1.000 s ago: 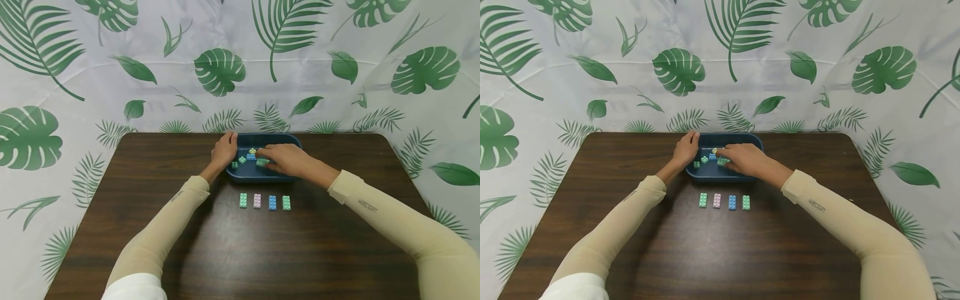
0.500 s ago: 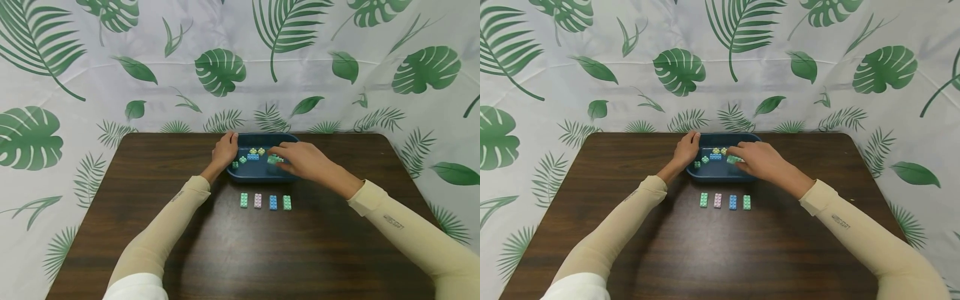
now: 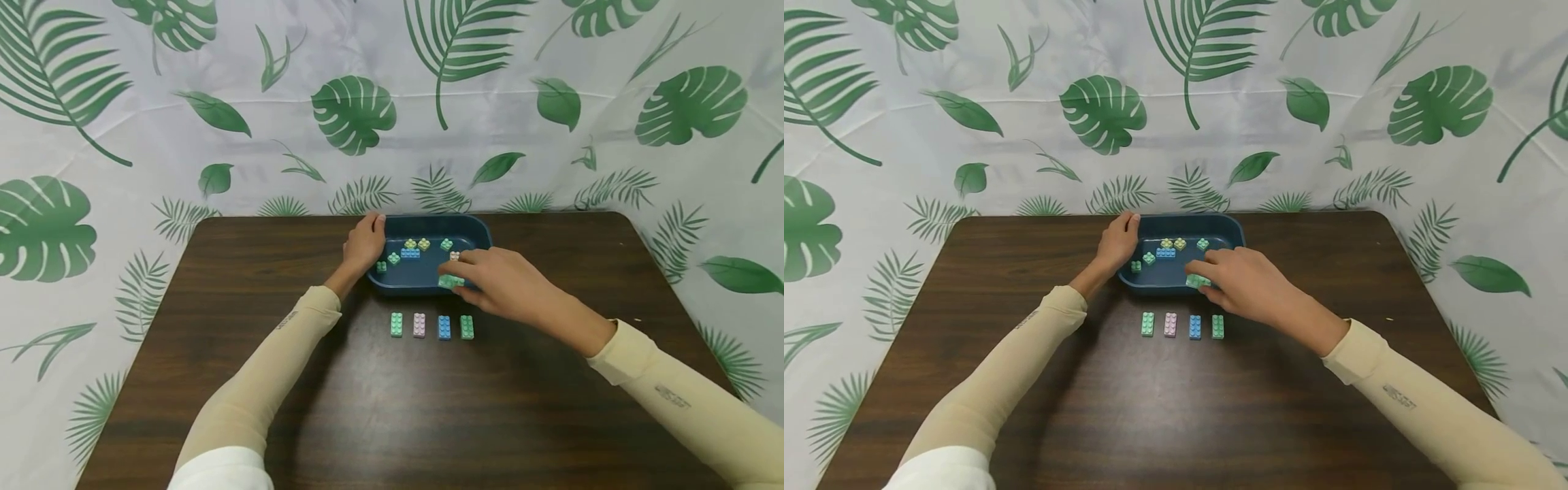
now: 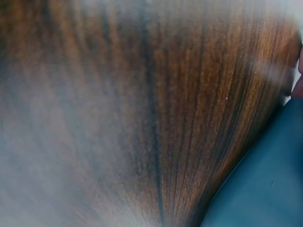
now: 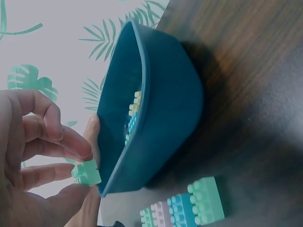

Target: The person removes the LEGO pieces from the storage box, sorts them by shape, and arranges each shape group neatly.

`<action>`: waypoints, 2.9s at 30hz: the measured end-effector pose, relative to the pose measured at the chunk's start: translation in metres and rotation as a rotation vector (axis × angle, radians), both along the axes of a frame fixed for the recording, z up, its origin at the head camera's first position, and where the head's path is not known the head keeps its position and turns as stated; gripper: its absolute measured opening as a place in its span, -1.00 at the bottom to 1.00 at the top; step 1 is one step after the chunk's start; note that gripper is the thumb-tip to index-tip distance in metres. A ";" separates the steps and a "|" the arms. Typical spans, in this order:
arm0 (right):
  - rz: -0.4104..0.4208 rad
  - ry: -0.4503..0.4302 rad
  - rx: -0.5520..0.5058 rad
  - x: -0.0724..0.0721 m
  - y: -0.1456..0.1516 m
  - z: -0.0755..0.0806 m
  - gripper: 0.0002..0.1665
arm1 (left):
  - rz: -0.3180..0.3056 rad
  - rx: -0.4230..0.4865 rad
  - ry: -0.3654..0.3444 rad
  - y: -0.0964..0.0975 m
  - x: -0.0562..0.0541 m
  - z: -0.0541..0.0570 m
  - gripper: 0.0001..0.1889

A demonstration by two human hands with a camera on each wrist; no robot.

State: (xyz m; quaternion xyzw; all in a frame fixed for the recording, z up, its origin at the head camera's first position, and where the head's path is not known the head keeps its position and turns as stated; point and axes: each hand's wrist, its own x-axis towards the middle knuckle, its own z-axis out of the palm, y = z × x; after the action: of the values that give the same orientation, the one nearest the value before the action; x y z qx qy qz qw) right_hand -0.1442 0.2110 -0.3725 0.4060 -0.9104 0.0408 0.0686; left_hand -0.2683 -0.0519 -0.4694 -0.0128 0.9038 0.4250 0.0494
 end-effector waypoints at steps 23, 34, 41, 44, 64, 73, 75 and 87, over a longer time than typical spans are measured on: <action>-0.066 0.004 -0.012 0.040 0.017 -0.021 -0.47 | -0.007 0.027 -0.016 0.000 0.007 0.011 -0.57; -0.139 -0.018 -0.035 0.050 0.037 -0.036 -0.45 | 0.008 0.010 -0.009 0.002 0.010 0.013 -0.54; -0.188 -0.041 -0.056 0.053 0.051 -0.045 -0.49 | -0.003 0.014 -0.012 0.001 0.011 0.014 -0.53; -0.192 -0.050 -0.065 0.053 0.055 -0.050 -0.50 | -0.005 0.025 -0.003 0.000 0.011 0.014 -0.55; -0.176 -0.085 -0.023 0.052 0.059 -0.070 -0.31 | 0.011 0.009 -0.005 0.002 0.007 0.015 -0.59; -0.208 -0.088 -0.009 0.052 0.059 -0.075 -0.32 | 0.004 0.035 -0.031 0.003 0.005 0.011 -0.55; -0.209 -0.088 -0.010 0.051 0.059 -0.076 -0.32 | 0.004 0.040 -0.034 0.003 0.005 0.011 -0.55; -0.198 -0.072 -0.007 0.050 0.059 -0.081 -0.39 | 0.004 0.034 -0.029 0.002 0.003 0.011 -0.57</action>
State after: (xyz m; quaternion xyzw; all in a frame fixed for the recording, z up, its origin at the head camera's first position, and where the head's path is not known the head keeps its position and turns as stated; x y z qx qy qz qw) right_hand -0.0940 0.2701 -0.4538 0.3122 -0.9477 0.0518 0.0409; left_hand -0.2654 -0.0501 -0.4586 -0.0199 0.8955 0.4403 0.0620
